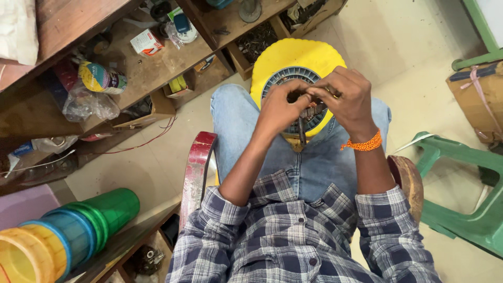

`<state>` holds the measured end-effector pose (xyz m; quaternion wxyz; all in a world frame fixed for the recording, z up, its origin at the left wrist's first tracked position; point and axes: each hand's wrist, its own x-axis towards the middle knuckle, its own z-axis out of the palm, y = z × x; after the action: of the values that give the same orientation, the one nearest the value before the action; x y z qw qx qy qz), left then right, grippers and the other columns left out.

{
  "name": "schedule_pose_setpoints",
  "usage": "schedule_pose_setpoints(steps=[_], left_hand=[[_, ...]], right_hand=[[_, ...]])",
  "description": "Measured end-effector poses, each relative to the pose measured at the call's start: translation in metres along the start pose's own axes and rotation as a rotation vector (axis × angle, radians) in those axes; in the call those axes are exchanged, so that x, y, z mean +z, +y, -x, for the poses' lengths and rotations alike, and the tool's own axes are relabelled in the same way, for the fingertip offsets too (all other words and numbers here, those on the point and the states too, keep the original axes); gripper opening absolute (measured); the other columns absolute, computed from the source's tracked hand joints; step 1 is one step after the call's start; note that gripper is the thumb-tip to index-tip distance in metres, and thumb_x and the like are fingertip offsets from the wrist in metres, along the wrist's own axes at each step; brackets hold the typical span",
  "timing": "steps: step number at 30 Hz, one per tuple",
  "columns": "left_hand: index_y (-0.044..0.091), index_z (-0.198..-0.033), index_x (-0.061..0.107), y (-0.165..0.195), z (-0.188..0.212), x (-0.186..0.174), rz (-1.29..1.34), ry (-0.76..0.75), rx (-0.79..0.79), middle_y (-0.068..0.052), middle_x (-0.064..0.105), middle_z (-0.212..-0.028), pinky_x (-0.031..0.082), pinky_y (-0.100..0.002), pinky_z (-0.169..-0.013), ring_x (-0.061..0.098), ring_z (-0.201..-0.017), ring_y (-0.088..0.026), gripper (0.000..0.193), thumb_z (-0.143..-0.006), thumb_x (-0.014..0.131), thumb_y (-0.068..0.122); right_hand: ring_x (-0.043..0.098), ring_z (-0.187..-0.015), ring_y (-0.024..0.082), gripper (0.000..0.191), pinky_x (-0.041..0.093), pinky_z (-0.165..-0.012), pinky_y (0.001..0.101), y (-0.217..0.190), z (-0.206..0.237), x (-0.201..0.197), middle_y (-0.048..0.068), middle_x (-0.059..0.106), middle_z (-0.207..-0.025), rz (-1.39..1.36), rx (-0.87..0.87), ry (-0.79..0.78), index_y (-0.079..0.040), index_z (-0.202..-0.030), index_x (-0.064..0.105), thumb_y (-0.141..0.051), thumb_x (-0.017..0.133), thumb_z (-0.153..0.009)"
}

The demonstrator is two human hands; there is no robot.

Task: The person sits on a chair and uses a small tool to adjust copper windings on a motor stator held in the left hand. The work is continuous and focused on the same component throughout the clip.

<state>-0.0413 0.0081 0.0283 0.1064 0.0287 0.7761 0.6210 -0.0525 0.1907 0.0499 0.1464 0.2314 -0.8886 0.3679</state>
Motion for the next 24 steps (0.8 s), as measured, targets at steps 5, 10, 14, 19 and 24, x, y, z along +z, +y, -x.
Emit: schedule_pose_setpoints(steps=[5, 10, 14, 19, 24], left_hand=[[0.000, -0.102, 0.076, -0.030, -0.013, -0.003, 0.221, -0.111, 0.024, -0.009, 0.077, -0.093, 0.058, -0.029, -0.080, 0.072, -0.086, -0.014, 0.019, -0.088, 0.068, 0.010], [-0.002, -0.099, 0.079, -0.043, -0.007, -0.023, 0.273, -0.187, 0.130, -0.010, 0.078, -0.096, 0.056, -0.031, -0.083, 0.069, -0.090, -0.016, 0.017, -0.089, 0.069, 0.007], [0.000, -0.100, 0.078, -0.042, -0.011, -0.034, 0.149, -0.209, 0.304, -0.009, 0.079, -0.099, 0.058, -0.032, -0.087, 0.072, -0.094, -0.019, 0.016, -0.088, 0.073, 0.009], [0.002, -0.102, 0.079, -0.040, -0.018, -0.044, 0.084, -0.283, 0.489, -0.008, 0.080, -0.103, 0.053, -0.034, -0.092, 0.075, -0.097, -0.020, 0.018, -0.088, 0.074, 0.011], [0.004, -0.104, 0.080, -0.037, -0.021, -0.048, 0.080, -0.323, 0.505, -0.007, 0.080, -0.105, 0.054, -0.035, -0.096, 0.074, -0.099, -0.020, 0.018, -0.090, 0.075, 0.014]], right_hand=[[0.061, -0.069, 0.020, 0.013, 0.046, -0.065, 0.0339, -0.016, 0.003, 0.002, 0.005, 0.067, -0.082, -0.055, 0.103, 0.029, -0.006, -0.091, 0.075, -0.010, 0.086, -0.089], [0.062, -0.068, 0.020, 0.011, 0.046, -0.061, 0.0332, -0.050, 0.022, -0.008, 0.009, 0.066, -0.080, -0.046, 0.188, 0.036, -0.003, -0.092, 0.074, -0.007, 0.084, -0.091], [0.064, -0.066, 0.019, 0.012, 0.048, -0.059, 0.0319, -0.072, 0.040, -0.001, 0.010, 0.067, -0.080, -0.093, 0.254, 0.055, -0.001, -0.092, 0.073, -0.006, 0.083, -0.089], [0.067, -0.068, 0.017, 0.007, 0.051, -0.061, 0.0306, -0.075, 0.060, 0.015, 0.010, 0.069, -0.081, -0.211, 0.342, 0.079, 0.001, -0.095, 0.071, -0.001, 0.077, -0.091], [0.063, -0.062, 0.017, 0.007, 0.046, -0.058, 0.0312, -0.056, 0.082, 0.035, 0.012, 0.066, -0.074, -0.214, 0.414, 0.067, 0.004, -0.092, 0.070, 0.000, 0.076, -0.091]])
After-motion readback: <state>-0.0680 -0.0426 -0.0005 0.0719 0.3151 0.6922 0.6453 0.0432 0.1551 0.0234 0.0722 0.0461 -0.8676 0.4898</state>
